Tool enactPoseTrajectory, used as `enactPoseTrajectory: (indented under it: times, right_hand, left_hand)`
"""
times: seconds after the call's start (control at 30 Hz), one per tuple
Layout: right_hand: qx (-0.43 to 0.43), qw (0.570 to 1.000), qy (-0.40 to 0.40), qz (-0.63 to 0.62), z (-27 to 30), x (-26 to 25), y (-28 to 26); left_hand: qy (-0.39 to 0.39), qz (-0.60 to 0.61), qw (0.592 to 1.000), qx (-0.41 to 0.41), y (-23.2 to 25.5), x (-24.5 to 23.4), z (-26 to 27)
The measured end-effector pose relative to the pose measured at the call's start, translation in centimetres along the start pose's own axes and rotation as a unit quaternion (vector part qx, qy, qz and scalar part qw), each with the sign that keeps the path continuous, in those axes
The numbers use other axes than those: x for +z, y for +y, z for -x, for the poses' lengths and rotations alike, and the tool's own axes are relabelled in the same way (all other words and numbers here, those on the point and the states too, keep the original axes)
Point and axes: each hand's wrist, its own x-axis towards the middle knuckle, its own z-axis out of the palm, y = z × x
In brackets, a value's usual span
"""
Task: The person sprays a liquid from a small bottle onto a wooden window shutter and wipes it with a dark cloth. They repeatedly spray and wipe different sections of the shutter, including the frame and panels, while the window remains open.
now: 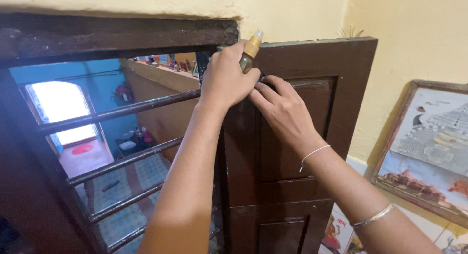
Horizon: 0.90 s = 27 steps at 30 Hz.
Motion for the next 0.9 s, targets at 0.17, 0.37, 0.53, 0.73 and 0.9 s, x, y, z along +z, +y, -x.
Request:
enactPoseTrajectory:
  times: [0.17, 0.37, 0.53, 0.73, 0.9]
  right_hand:
    - [-0.127, 0.980, -0.155, 0.017, 2.1, 1.1, 1.5]
    - [-0.270, 0.945, -0.177, -0.059, 8.1, 1.2, -3.0]
    - [-0.218, 0.953, -0.208, 0.005, 2.8, -0.2, 1.1]
    - [-0.096, 0.992, -0.036, 0.079, -0.7, -2.6, 3.0]
    - [-0.027, 0.999, -0.024, -0.026, 2.3, -2.1, 1.5]
  left_hand:
    - [0.012, 0.014, 1.000, 0.005, -0.4, 0.2, 0.2]
    - [0.012, -0.003, 1.000, 0.021, -0.6, 0.2, 0.0]
    - [0.014, 0.008, 0.999, 0.031, -1.0, 0.1, -0.2]
    - [0.033, 0.024, 0.998, 0.054, -1.5, 0.5, -0.2]
    - [-0.011, 0.013, 1.000, -0.017, -0.8, 0.0, -0.1]
